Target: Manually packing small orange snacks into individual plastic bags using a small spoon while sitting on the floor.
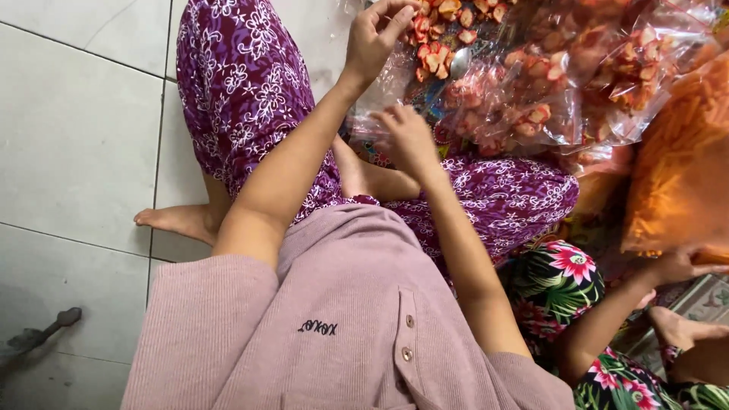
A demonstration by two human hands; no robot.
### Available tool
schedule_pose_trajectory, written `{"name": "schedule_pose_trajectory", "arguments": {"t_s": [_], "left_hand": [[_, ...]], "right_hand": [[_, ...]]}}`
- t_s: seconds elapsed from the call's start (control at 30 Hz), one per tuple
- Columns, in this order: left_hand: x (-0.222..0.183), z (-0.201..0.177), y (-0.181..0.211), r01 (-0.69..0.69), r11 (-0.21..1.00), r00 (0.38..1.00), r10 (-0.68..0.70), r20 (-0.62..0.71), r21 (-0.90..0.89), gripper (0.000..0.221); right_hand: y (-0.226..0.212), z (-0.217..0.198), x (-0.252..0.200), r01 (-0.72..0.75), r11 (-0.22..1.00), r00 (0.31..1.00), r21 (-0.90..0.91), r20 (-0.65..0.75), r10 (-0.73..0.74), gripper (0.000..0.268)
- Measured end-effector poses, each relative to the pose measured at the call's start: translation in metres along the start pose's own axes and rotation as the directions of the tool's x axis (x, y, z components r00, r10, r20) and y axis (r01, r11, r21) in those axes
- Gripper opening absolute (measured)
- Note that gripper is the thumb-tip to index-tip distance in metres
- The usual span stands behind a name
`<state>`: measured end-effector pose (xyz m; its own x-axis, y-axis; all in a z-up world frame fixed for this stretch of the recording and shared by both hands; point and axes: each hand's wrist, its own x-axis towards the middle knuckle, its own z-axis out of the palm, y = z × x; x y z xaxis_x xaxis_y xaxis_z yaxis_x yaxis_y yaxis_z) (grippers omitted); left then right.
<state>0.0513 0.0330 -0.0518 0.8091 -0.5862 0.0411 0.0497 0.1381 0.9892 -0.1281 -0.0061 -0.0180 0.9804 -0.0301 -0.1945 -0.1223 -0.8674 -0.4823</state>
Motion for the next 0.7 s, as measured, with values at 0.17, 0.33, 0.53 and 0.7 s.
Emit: {"name": "schedule_pose_trajectory", "arguments": {"t_s": [0.17, 0.33, 0.53, 0.7], "left_hand": [[-0.001, 0.001, 0.013, -0.042, 0.999, 0.999, 0.041, -0.014, -0.026, 0.019], [-0.001, 0.002, 0.006, -0.027, 0.999, 1.0, 0.027, -0.012, -0.039, 0.022], [-0.002, 0.003, 0.015, -0.007, 0.998, 0.998, 0.011, 0.055, -0.057, 0.02], [-0.011, 0.011, 0.032, -0.289, 0.929, 0.952, 0.304, -0.032, 0.231, 0.035]], "right_hand": [[0.012, 0.027, 0.0, 0.065, 0.998, 0.993, 0.011, -0.099, -0.063, 0.02], [0.021, 0.008, 0.0, 0.067, 0.932, 0.985, 0.356, -0.175, -0.004, 0.008], [0.025, -0.034, -0.009, -0.128, 0.73, 0.94, 0.671, -0.152, 0.305, 0.01], [0.04, -0.072, -0.021, 0.059, 0.528, 0.576, 0.847, -0.461, 0.675, 0.017]]}}
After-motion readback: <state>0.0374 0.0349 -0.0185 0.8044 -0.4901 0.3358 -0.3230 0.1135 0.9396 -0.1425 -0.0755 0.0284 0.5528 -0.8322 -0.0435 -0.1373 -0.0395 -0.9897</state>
